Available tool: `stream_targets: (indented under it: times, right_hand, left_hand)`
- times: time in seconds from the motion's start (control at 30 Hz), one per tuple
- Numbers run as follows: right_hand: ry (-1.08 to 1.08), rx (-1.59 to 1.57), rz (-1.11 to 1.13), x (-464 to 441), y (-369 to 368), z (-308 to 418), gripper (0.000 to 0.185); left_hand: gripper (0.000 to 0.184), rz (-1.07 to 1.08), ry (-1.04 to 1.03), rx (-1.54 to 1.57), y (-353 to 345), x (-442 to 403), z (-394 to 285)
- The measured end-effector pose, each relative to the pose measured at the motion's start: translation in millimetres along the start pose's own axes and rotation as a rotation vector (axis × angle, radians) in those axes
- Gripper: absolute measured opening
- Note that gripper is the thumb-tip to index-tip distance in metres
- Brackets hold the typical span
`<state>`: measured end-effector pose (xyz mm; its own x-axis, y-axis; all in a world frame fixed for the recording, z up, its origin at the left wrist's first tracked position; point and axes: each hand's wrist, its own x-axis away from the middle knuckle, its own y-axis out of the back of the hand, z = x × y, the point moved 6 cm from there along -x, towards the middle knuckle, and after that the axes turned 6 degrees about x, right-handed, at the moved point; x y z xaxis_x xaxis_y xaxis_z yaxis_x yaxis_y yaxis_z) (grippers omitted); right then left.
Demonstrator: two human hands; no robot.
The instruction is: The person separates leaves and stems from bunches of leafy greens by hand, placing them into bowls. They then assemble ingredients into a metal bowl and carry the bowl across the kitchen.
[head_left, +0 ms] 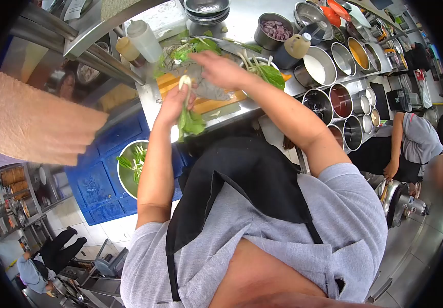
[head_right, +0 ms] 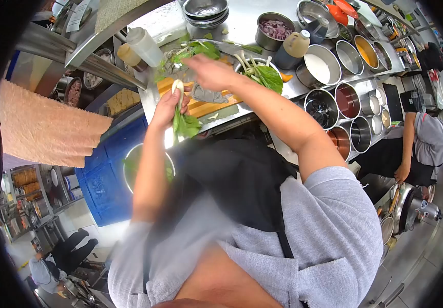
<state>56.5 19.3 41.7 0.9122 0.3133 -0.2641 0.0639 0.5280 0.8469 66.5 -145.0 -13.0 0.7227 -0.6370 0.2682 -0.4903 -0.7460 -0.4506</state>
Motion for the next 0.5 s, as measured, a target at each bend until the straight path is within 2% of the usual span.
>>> stream_targets:
  times: [0.03, 0.1, 0.17, 0.23, 0.4, 0.5]
  right_hand:
    - [-0.004, 0.000, 0.009, 2, 11, 19, 0.045]
    - [0.141, 0.136, 0.467, 9, 0, 54, 0.041]
    - [0.104, 0.156, 0.543, 10, -2, 58, 0.039]
    - [0.090, 0.201, 0.745, 14, 2, 65, 0.036]
    - [0.140, 0.153, 0.676, 24, 0, 61, 0.032]
    - [0.191, 0.199, 0.567, 38, -10, 55, 0.030]
  left_hand:
    - [0.043, 0.060, 0.051, -0.234, -2, 1, 5]
    - [0.037, 0.056, 0.077, -0.300, -3, 1, 4]
    - [0.039, 0.086, 0.187, -0.832, -13, 4, -7]
    - [0.041, 0.129, 0.135, -0.944, -21, 5, -16]
    - [0.041, 0.200, 0.233, -1.010, -24, 9, -16]
    - [0.041, 0.239, 0.132, -1.085, -17, 2, 3]
